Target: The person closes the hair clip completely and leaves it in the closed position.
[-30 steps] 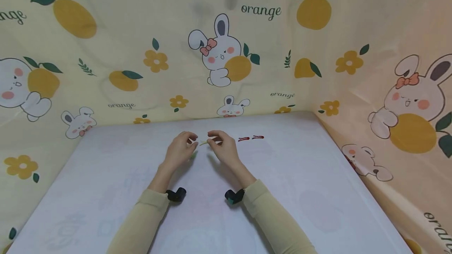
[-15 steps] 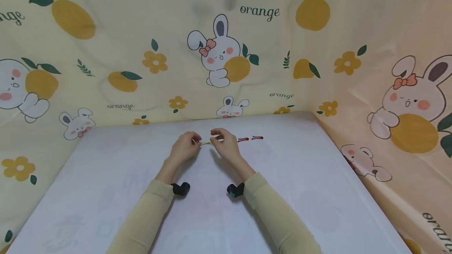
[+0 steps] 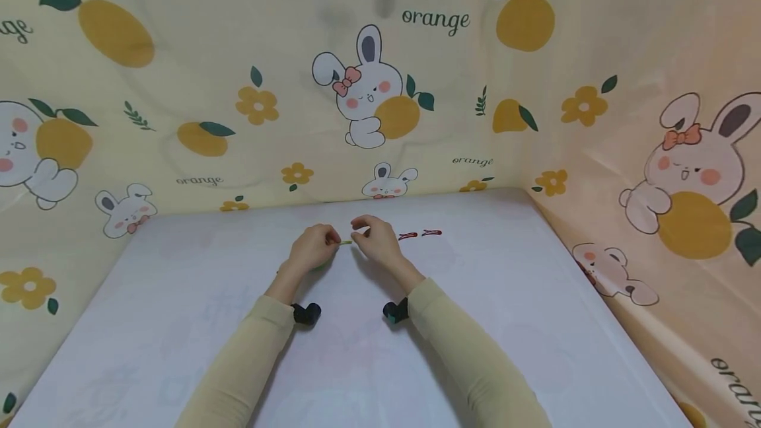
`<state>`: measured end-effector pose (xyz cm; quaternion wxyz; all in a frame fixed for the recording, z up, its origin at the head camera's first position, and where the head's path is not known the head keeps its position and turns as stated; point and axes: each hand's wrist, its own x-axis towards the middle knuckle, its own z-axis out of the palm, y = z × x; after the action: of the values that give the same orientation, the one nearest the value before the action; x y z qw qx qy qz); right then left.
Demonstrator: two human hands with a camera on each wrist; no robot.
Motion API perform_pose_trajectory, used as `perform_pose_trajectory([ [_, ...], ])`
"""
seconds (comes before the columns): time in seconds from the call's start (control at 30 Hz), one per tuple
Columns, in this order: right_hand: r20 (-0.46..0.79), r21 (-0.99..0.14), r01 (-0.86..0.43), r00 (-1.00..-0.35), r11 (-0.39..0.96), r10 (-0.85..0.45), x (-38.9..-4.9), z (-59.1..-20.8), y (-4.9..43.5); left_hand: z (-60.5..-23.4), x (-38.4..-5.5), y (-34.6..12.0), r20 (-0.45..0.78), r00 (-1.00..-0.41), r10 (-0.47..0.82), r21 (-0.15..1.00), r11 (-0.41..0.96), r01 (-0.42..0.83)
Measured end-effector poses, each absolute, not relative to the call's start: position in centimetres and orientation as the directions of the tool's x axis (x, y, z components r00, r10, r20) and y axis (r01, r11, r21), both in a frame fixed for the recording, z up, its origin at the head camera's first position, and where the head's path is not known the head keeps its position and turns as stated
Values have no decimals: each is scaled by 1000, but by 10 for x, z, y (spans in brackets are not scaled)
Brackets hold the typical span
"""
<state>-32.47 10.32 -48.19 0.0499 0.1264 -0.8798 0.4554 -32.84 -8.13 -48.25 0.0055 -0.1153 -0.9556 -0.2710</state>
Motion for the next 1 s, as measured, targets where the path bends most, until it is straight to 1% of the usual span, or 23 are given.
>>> perform_pose_trajectory([
  [0.5, 128, -746, -259, -960, 613, -250, -327, -489, 100, -483, -329, -80, 59, -978, 202, 511, 835, 203],
  [0.73, 121, -745, -251, -962, 618, -245, -325, -489, 98, -482, -327, -81, 82, -976, 200, 524, 824, 213],
  [1.0, 139, -740, -255, -963, 622, -229, -322, -489, 97, -470, -319, -78, 119, -975, 190, 530, 818, 224],
])
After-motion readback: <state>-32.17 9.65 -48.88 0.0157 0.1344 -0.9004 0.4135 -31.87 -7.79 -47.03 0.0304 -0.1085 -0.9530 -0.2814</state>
